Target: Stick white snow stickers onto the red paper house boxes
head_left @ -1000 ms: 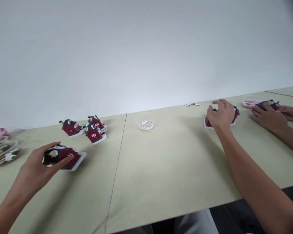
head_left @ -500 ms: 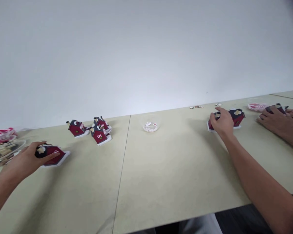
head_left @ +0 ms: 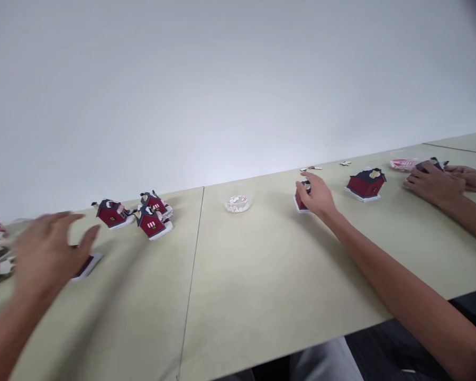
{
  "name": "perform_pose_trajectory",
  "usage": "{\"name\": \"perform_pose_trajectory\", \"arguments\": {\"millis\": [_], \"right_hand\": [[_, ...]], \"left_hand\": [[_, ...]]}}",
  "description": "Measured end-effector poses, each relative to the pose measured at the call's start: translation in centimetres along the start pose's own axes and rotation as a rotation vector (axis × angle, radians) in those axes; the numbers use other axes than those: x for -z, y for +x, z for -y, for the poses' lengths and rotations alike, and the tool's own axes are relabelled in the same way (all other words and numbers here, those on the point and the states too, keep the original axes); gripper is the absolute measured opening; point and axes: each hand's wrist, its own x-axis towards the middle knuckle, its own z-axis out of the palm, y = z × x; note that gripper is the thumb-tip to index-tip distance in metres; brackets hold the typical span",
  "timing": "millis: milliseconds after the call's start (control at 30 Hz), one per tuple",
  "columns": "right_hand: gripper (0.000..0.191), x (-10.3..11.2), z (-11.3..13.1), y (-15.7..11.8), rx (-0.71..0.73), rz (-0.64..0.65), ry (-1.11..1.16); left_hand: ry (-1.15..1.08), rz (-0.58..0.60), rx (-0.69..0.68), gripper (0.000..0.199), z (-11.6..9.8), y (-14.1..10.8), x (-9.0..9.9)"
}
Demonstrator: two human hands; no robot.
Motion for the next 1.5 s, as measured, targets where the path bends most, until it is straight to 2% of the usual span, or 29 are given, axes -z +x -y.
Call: {"name": "perform_pose_trajectory", "arguments": {"millis": [67, 133, 200, 233, 267, 300, 367, 433, 533, 633, 733, 933, 1033, 1167, 1400, 1500], "right_hand": [[0.050, -0.5, 1.9, -0.3, 0.023, 0.047, 0.066], [0.048, -0.8, 3.7, -0.8, 0.053, 0.097, 0.112], [0.048, -0.8, 5.2, -1.4, 0.104, 0.154, 0.132], [0.049, -0.8, 5.8, -1.7, 0.132, 0.184, 0.139], [0.050, -0.7, 6.3, -2.0, 0.157, 0.212, 0.148], [0.050, -0.7, 6.7, -2.2, 0.181, 0.234, 0.162], [0.049, -0.7, 7.1, -2.5, 0.226, 0.251, 0.196], [0.048, -1.0, 7.1, -2.6, 0.266, 0.240, 0.232], [0.053, -1.6, 6.8, -2.7, 0.260, 0.218, 0.279], [0.059, -2.3, 6.4, -2.8, 0.189, 0.224, 0.326], [0.061, -2.6, 6.2, -2.9, 0.148, 0.261, 0.360], [0.071, -2.8, 5.9, -2.9, 0.190, 0.301, 0.359], [0.070, -2.8, 5.7, -2.8, 0.201, 0.310, 0.353], [0.068, -2.8, 5.9, -2.9, 0.209, 0.285, 0.343], [0.066, -2.6, 6.2, -2.8, 0.247, 0.318, 0.320], [0.067, -2.5, 6.3, -2.8, 0.232, 0.331, 0.307]], "left_hand": [[-0.057, -0.049, -0.213, 0.029, -6.2, 1.0, -2.4], [-0.144, 0.047, -0.379, 0.027, -12.9, 2.7, -5.1], [-0.198, 0.147, -0.442, 0.032, -19.3, 5.1, -7.4], [-0.191, 0.265, -0.466, 0.032, -22.2, 6.5, -8.3], [-0.161, 0.437, -0.484, 0.033, -24.7, 7.9, -9.2], [-0.107, 0.660, -0.502, 0.033, -26.9, 9.2, -10.0], [-0.064, 0.859, -0.520, 0.029, -30.3, 11.4, -11.6], [-0.011, 1.001, -0.527, 0.026, -32.3, 12.6, -13.4], [0.060, 1.146, -0.527, 0.025, -33.6, 13.0, -15.7], [0.064, 1.214, -0.534, 0.028, -33.5, 12.8, -17.0], [0.020, 1.219, -0.546, 0.032, -32.6, 13.2, -17.1], [-0.084, 1.101, -0.532, 0.045, -30.1, 13.8, -16.7], [-0.077, 1.154, -0.502, 0.050, -29.5, 13.4, -17.0], [-0.035, 1.254, -0.454, 0.058, -29.8, 13.1, -17.3], [0.021, 1.291, -0.450, 0.030, -31.0, 13.0, -17.3], [0.034, 1.303, -0.427, 0.027, -31.0, 12.9, -17.2]]}}
